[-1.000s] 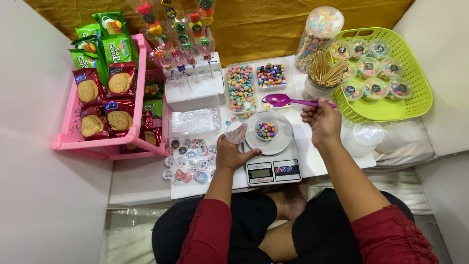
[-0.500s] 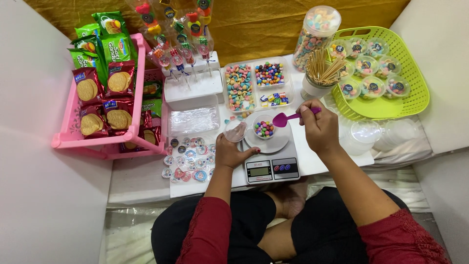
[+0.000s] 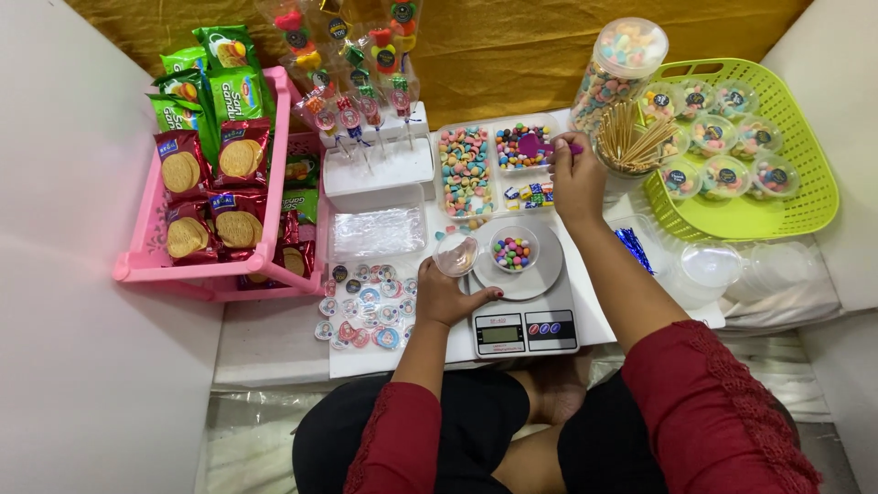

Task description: Using a spoon to transfer small candies from a tray into a bowl on a digital scale for weighing.

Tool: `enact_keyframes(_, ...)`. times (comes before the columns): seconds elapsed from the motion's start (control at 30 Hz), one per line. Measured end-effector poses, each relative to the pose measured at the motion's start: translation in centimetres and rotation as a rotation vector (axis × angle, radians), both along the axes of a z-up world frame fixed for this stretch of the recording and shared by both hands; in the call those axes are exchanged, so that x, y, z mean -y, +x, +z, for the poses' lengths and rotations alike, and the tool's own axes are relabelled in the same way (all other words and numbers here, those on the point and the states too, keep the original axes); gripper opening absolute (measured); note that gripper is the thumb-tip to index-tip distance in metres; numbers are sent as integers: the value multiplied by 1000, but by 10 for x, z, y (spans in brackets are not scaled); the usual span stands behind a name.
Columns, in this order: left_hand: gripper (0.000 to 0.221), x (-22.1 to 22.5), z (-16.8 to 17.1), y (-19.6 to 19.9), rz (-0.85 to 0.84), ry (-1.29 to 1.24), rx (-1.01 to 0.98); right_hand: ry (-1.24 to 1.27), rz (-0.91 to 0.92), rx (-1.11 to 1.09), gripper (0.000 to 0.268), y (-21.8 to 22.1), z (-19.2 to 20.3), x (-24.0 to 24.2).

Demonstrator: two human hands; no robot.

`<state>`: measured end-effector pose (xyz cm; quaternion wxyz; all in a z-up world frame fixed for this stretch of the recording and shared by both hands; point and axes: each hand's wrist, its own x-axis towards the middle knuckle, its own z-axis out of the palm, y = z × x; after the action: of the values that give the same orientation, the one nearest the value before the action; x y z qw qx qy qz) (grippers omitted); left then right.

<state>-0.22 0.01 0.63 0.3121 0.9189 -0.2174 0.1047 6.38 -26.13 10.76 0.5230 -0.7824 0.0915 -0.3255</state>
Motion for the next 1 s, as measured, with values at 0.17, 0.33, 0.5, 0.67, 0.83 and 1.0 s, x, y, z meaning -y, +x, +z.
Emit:
enact_keyframes(0.17,113,1,1,0,10,-4,-44,68,-18,-40,16,31,-32,-9)
enact_keyframes(0.33,112,-1,9,0,0,-8,-74,252,-75,-60,16,46,-56,-14)
enact_keyframes(0.5,112,1,14,-1,9,-18,-57,906,-146,-49,12,54,-78,-3)
enact_keyframes(0.67,111,1,4,0,4,-32,-41,1015,-143,-59,16,48,-85,6)
enact_keyframes(0.83,107,0,4,0,-2,-27,4,1004,-126,-39,16,11,-63,8)
enact_keyframes(1.0,106,-1,-11,3,-4,3,17,889,-35,-82,16,-37,-34,23)
